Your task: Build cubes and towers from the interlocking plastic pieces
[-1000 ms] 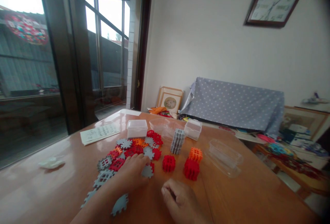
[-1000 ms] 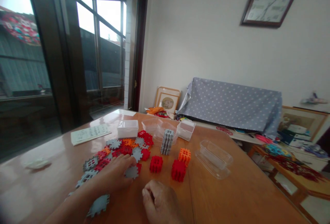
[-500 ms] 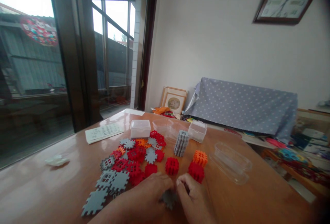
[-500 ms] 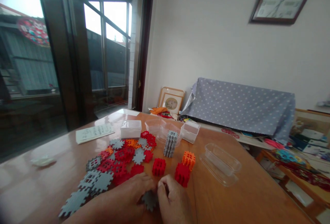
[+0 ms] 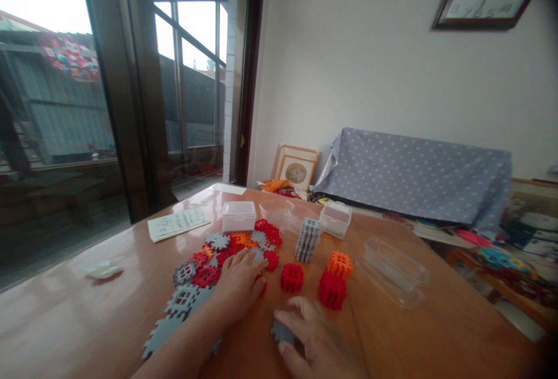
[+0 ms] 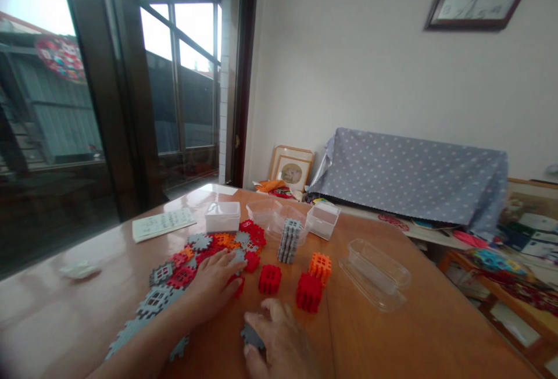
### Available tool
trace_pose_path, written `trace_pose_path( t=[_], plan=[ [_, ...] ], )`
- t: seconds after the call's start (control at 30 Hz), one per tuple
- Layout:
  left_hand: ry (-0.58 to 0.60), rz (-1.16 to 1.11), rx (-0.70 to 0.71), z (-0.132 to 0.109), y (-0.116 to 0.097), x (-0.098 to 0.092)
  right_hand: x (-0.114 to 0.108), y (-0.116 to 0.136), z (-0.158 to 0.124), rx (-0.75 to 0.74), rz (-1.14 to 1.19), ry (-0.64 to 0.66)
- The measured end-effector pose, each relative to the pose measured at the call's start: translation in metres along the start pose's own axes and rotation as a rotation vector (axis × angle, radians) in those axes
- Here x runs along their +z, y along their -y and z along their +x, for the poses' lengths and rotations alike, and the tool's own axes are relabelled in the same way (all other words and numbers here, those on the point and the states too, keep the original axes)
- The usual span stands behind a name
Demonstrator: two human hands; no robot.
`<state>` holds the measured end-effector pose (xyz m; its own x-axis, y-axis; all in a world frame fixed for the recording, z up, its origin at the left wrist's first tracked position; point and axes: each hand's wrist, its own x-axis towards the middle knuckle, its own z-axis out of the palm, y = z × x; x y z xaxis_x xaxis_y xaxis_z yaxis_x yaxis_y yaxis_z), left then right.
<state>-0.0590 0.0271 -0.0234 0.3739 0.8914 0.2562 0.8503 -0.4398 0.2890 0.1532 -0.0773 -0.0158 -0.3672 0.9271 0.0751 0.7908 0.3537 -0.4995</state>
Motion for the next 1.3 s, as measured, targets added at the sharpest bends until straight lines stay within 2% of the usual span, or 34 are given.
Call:
trace_pose_path(
  t=[0.13, 0.3, 0.57, 0.77, 0.93, 1.03, 1.1, 1.17, 1.3],
  plan=[
    [0.082, 0.103, -0.031, 0.001, 0.005, 0.009, 0.008, 0.001, -0.001, -0.010, -0.053, 0.022],
    [0.098, 0.119, -0.002, 0.002, 0.001, 0.009, 0.009, 0.006, 0.001, 0.056, -0.040, -0.033],
    [-0.030, 0.021, -0.013, 0.006, 0.004, 0.004, 0.008, 0.007, 0.002, 0.313, 0.017, -0.122],
    [-0.100, 0.008, -0.095, 0.014, 0.014, 0.007, 0.006, 0.006, 0.000, 0.288, 0.010, -0.104],
    [-0.111, 0.013, -0.172, 0.016, 0.016, -0.004, 0.005, 0.001, -0.003, 0.236, 0.028, -0.029],
    [-0.160, -0.011, -0.227, 0.015, 0.017, -0.009, 0.006, -0.002, -0.002, 0.240, 0.030, -0.033],
    [-0.224, -0.106, -0.247, 0.014, 0.020, -0.008, 0.008, -0.003, -0.002, 0.243, 0.027, -0.046],
    [-0.265, -0.302, -0.258, 0.015, 0.023, -0.004, 0.009, -0.004, -0.001, 0.245, 0.037, -0.068],
    [-0.206, -0.817, -0.219, 0.015, 0.021, 0.006, 0.008, -0.005, 0.001, 0.232, 0.143, -0.216]
  ],
)
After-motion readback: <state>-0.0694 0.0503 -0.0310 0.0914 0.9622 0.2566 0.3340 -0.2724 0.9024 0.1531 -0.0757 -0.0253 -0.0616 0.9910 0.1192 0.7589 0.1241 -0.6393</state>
